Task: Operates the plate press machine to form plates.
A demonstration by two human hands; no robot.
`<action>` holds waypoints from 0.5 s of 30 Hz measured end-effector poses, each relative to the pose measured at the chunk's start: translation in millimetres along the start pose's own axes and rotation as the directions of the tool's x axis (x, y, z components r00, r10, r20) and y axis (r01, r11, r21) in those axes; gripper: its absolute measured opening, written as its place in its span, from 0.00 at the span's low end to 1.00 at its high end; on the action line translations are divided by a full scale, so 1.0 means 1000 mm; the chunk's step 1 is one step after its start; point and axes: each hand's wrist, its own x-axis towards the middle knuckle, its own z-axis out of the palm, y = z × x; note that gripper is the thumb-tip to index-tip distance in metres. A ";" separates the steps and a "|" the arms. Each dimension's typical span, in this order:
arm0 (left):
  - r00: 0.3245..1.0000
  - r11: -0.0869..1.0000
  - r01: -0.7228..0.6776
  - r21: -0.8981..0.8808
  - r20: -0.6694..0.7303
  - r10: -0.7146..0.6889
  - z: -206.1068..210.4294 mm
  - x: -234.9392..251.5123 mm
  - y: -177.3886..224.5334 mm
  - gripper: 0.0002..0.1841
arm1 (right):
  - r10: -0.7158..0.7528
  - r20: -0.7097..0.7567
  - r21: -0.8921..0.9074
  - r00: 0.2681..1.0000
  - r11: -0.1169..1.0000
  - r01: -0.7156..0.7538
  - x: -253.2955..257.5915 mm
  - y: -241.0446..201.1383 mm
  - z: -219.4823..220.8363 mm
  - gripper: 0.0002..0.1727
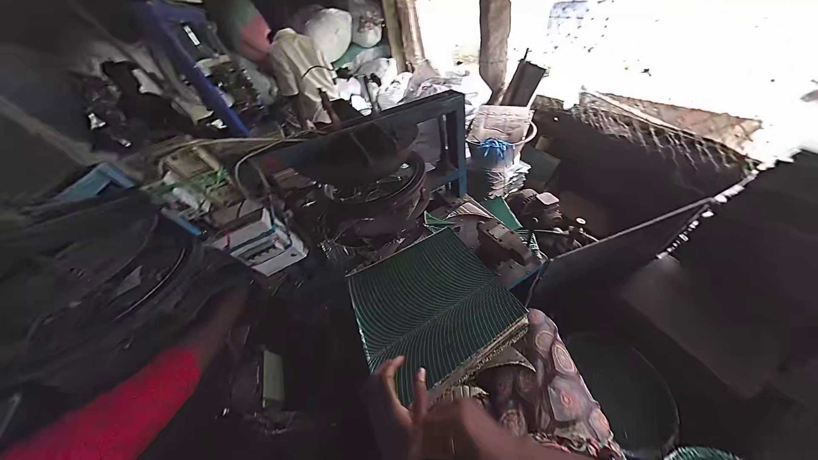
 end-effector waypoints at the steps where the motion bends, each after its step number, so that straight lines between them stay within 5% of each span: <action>1: 0.993 0.993 0.085 0.083 -0.088 -0.077 -0.002 0.002 -0.019 0.34 | 0.030 -0.084 -0.079 0.996 0.996 -0.036 -0.002 0.015 -0.024 0.10; 4: 0.946 0.944 0.321 0.069 -0.071 -0.317 -0.007 0.007 -0.058 0.50 | 0.131 -0.380 -0.345 0.916 0.898 -0.272 0.000 0.056 -0.091 0.14; 8: 0.786 0.757 0.619 -0.211 0.171 -0.595 0.000 0.006 -0.070 0.41 | 0.369 -0.522 -0.438 0.769 0.658 -0.613 -0.011 0.132 -0.138 0.31; 11: 0.821 0.802 0.570 -0.178 0.086 -0.565 -0.006 0.012 -0.074 0.30 | 0.589 -0.466 -0.260 0.660 0.622 -0.739 -0.022 0.164 -0.129 0.40; 15: 0.920 0.924 0.382 0.010 -0.099 -0.379 -0.013 -0.004 -0.070 0.28 | 0.363 -0.619 -0.132 0.696 0.826 -0.548 -0.050 0.186 -0.103 0.35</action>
